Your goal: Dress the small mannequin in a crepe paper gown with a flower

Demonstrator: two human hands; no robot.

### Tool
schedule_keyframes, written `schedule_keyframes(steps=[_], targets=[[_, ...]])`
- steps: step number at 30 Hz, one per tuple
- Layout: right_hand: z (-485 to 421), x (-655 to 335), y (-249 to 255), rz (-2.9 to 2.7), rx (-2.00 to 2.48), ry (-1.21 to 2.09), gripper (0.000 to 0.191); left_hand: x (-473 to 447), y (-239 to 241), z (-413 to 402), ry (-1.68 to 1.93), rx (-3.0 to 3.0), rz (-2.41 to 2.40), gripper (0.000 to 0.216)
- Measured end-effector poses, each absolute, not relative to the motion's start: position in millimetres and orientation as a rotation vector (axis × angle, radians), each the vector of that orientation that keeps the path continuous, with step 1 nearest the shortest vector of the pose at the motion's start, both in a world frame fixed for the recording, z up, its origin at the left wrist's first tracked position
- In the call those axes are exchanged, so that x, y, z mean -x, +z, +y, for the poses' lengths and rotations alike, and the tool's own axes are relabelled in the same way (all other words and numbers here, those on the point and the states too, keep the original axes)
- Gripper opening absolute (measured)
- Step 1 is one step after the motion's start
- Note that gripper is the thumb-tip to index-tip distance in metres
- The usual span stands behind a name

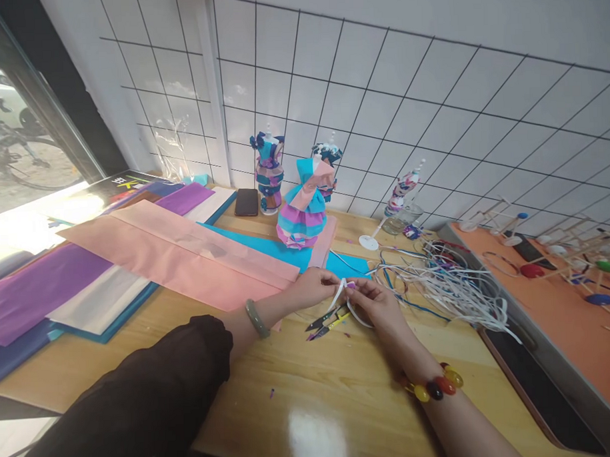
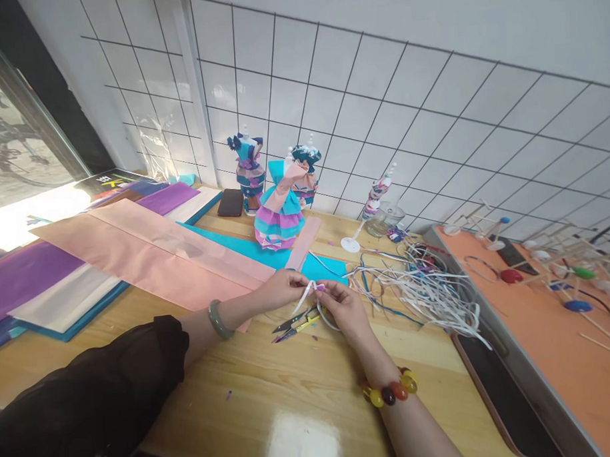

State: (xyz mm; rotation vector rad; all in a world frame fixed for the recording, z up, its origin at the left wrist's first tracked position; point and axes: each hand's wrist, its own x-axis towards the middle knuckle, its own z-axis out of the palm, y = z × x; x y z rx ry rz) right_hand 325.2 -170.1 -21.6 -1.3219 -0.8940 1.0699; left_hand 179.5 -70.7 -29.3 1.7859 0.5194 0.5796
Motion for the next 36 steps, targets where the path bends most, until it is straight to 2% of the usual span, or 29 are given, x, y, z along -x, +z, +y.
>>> schedule_keyframes(steps=[10,18,25,36], targets=[[-170.4,-327.6,-22.2,-0.902,1.405,1.052,0.036,-177.4,-24.0,-71.9,0.545,-1.606,0.508,0.029],[-171.2,-329.7,-21.9,-1.009,1.426,0.973,0.027,-169.4,-3.1,-75.2,0.305,-1.285,0.555,0.027],[-170.0,-331.2,-29.3,-1.052,1.402,1.005,0.027,-166.6,-1.4,-70.2,0.230,-1.164,0.568,0.032],[-172.6,-323.4,-13.8,-1.232,1.433,0.804,0.022,-168.7,2.4,-64.7,0.023,-0.988,0.515,0.015]])
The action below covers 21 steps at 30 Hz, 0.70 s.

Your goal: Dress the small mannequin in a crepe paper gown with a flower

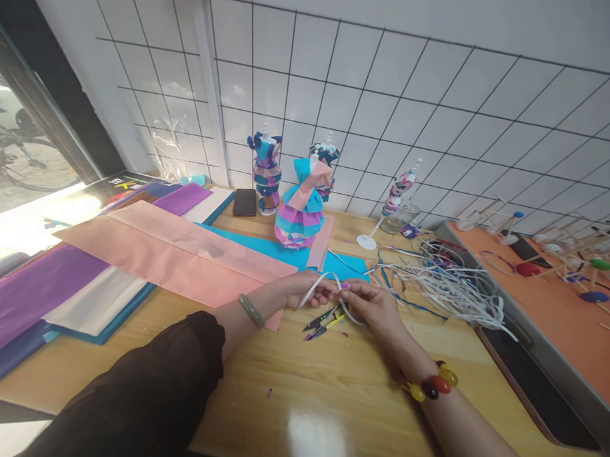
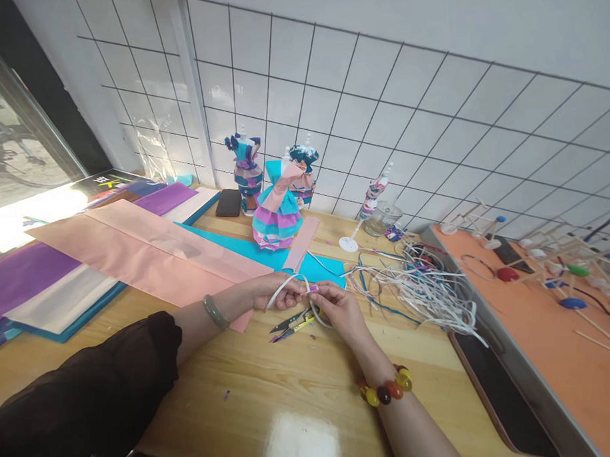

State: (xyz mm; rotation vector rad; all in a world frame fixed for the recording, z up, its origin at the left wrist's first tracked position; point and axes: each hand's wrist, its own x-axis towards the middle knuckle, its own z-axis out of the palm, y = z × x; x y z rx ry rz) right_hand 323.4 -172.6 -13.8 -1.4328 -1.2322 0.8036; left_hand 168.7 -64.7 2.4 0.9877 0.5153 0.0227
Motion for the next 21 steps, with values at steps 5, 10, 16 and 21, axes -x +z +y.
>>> schedule_keyframes(steps=[5,10,16,21], targets=[[-173.8,-322.3,-14.7,-1.199,1.411,0.886,0.020,-170.3,-2.9,-61.0,-0.034,-0.913,0.440,0.016],[-173.7,-320.6,-15.1,-1.105,1.340,1.016,0.026,-167.1,-2.6,-59.2,-0.086,-0.882,0.420,0.017],[-173.0,-320.6,-15.3,-1.148,1.312,0.945,0.041,-167.9,-4.8,-58.4,-0.131,-0.847,0.414,0.015],[-173.2,-323.1,-13.5,-1.311,1.282,0.810,0.026,-169.3,-6.1,-57.8,-0.147,-0.822,0.426,0.016]])
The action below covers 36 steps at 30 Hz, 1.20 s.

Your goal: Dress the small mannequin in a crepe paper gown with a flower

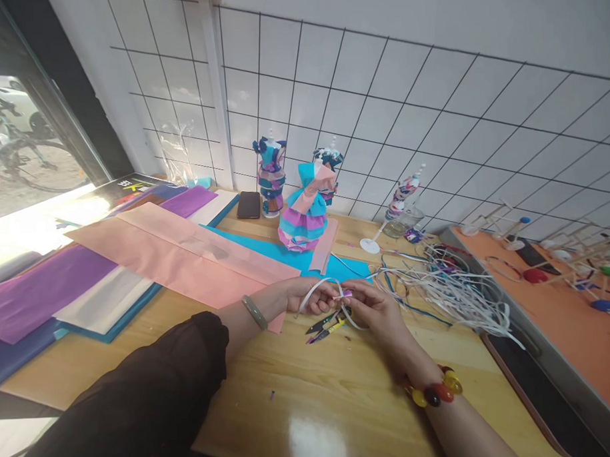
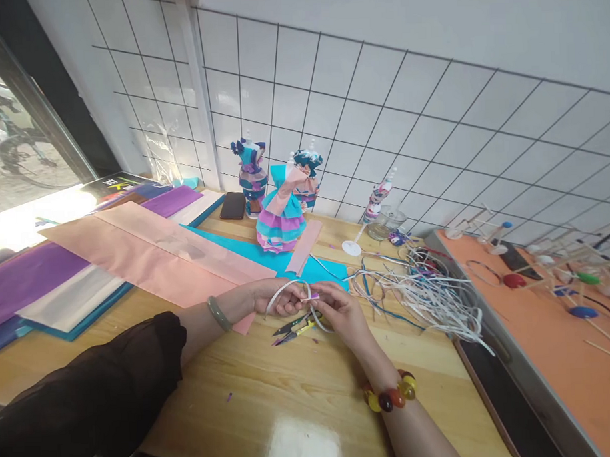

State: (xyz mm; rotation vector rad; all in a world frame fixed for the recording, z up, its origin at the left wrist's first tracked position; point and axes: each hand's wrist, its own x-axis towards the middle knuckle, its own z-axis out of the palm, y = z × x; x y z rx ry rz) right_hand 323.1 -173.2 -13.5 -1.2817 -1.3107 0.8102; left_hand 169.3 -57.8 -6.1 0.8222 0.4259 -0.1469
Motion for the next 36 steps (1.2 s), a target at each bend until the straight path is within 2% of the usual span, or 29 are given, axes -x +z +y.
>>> schedule_keyframes(steps=[5,10,17,24,30,36], targets=[[-174.3,-321.5,-9.4,-1.414,1.303,0.640,0.012,-168.4,-5.0,-56.9,-0.174,-0.825,0.385,0.014],[-176.7,-321.6,-7.0,-1.378,1.361,0.642,0.014,-165.6,-1.1,-61.1,-0.104,-0.904,0.377,0.016],[-176.7,-321.8,-5.2,-1.382,1.402,0.670,0.019,-157.4,6.6,-61.3,0.010,-1.133,0.347,0.032],[-176.8,-322.1,-3.4,-1.521,1.417,0.514,0.020,-166.9,-4.7,-65.8,0.177,-1.170,0.426,0.042],[-175.7,-322.4,-5.3,-1.517,1.440,0.524,0.021,-173.6,-11.1,-69.7,0.360,-1.291,0.471,0.038],[-174.9,-325.0,-8.2,-1.224,1.472,0.675,0.024,-175.1,-5.7,-72.0,0.673,-1.625,0.438,0.028]])
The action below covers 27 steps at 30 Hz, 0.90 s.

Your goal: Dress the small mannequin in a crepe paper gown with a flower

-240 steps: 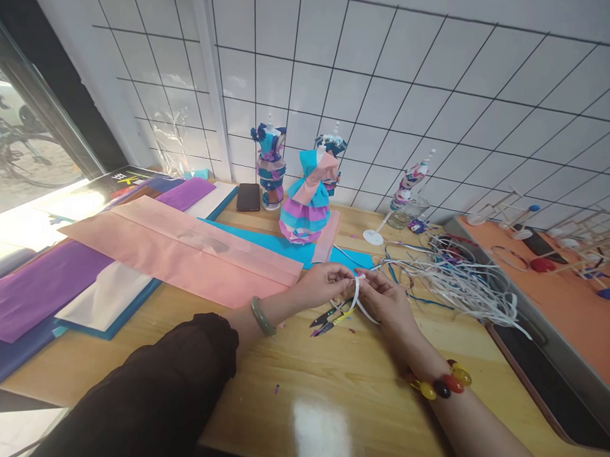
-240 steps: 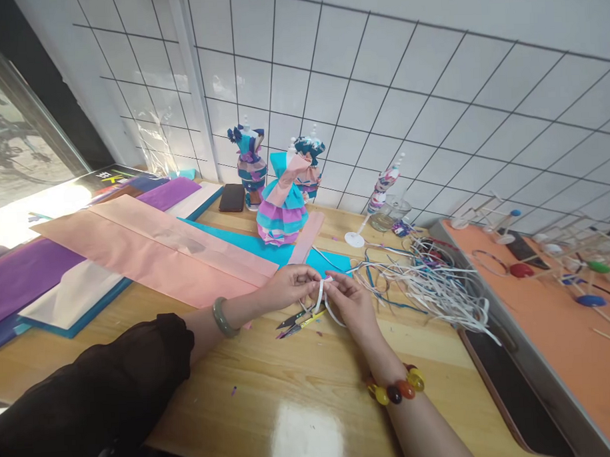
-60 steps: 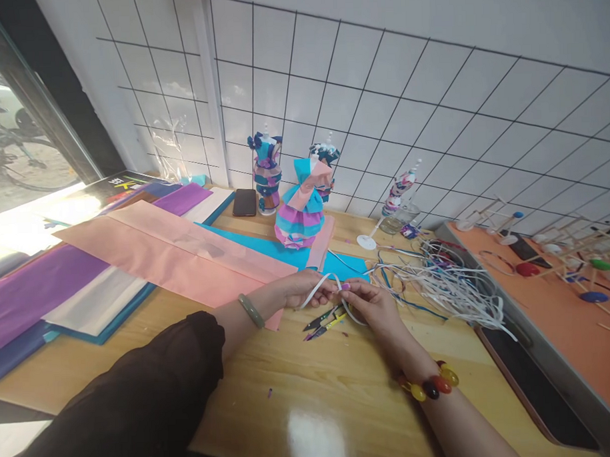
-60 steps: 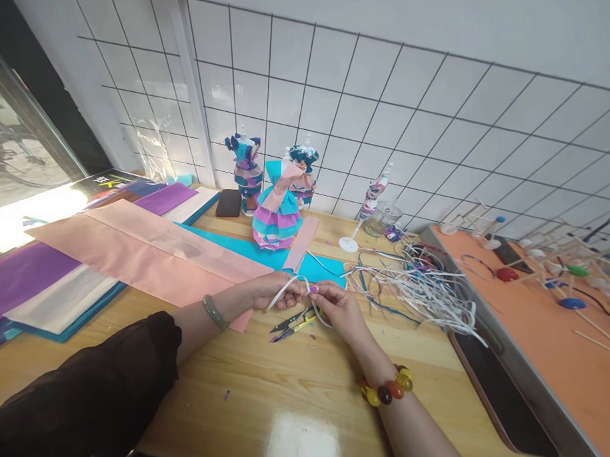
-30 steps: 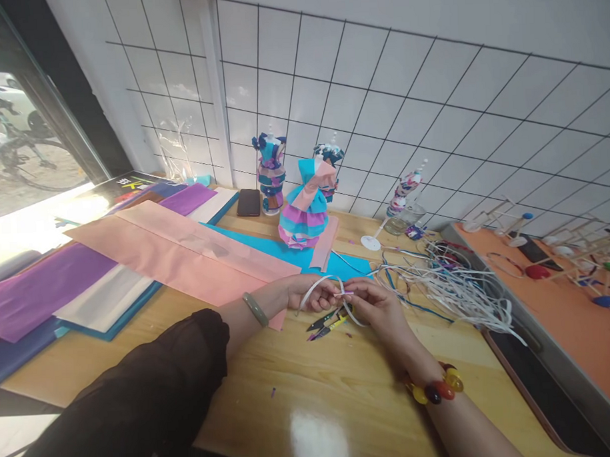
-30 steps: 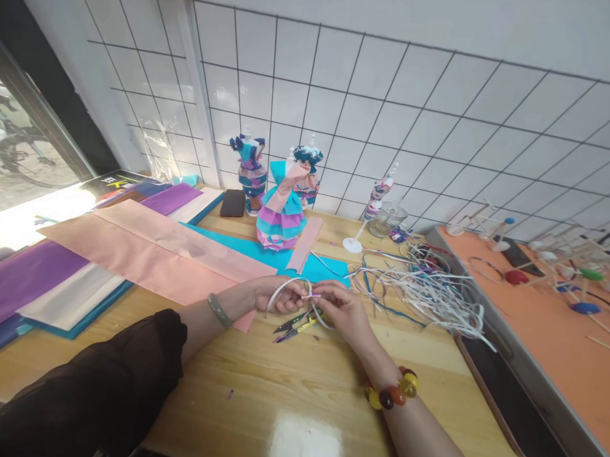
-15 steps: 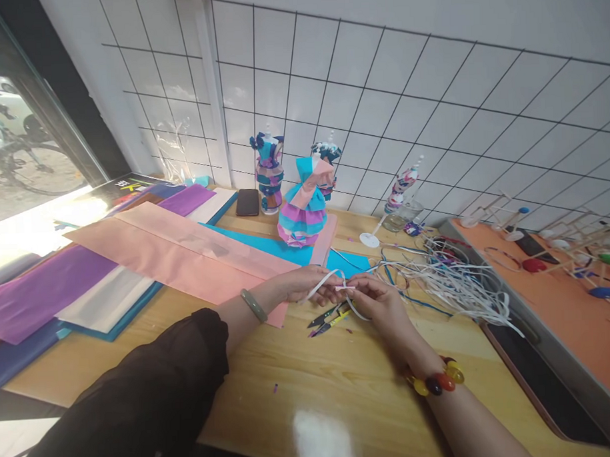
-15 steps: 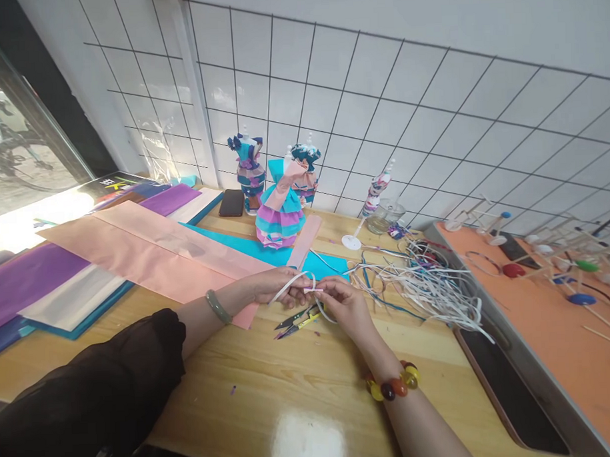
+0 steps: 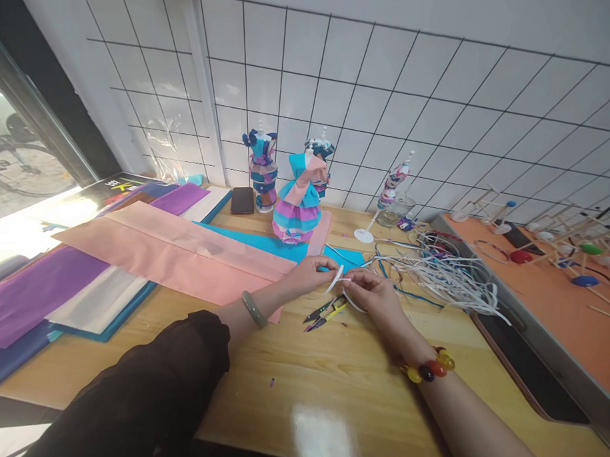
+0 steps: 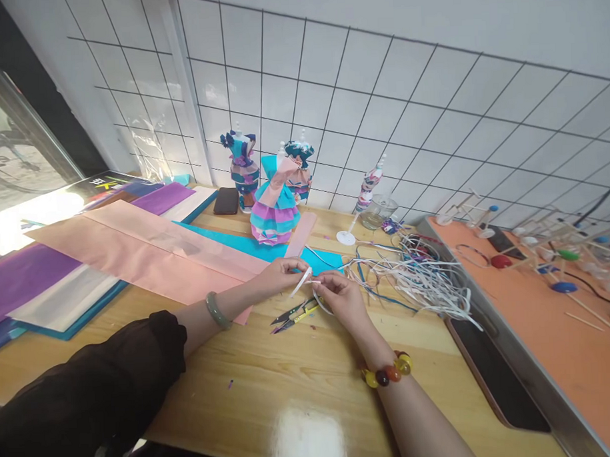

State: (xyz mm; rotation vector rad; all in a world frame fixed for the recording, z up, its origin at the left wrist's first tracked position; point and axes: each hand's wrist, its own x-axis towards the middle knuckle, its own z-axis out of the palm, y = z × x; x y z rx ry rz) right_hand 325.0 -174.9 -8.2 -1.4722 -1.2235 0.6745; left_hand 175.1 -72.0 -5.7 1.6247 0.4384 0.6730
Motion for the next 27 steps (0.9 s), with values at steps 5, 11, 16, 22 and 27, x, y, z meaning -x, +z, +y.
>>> schedule_keyframes(steps=[5,11,16,22,27], targets=[[-173.0,-328.7,-12.8,-1.146,1.431,0.789,0.026,-174.6,-3.7,-74.6,0.814,-1.768,0.341,0.022],[-172.3,-330.7,-14.7,-1.076,1.400,0.854,0.030,-169.1,0.5,-76.8,0.822,-1.975,0.303,0.023],[-173.2,-329.0,-13.5,-1.047,1.382,0.899,0.030,-170.3,-3.3,-75.4,0.708,-2.042,0.418,0.032],[-173.4,-327.4,-14.3,-0.988,1.385,0.932,0.027,-171.7,-9.1,-74.7,0.635,-2.137,0.459,0.029],[-173.4,-325.4,-14.0,-0.987,1.415,0.917,0.030,-170.8,-9.7,-74.2,0.660,-2.074,0.515,0.040]])
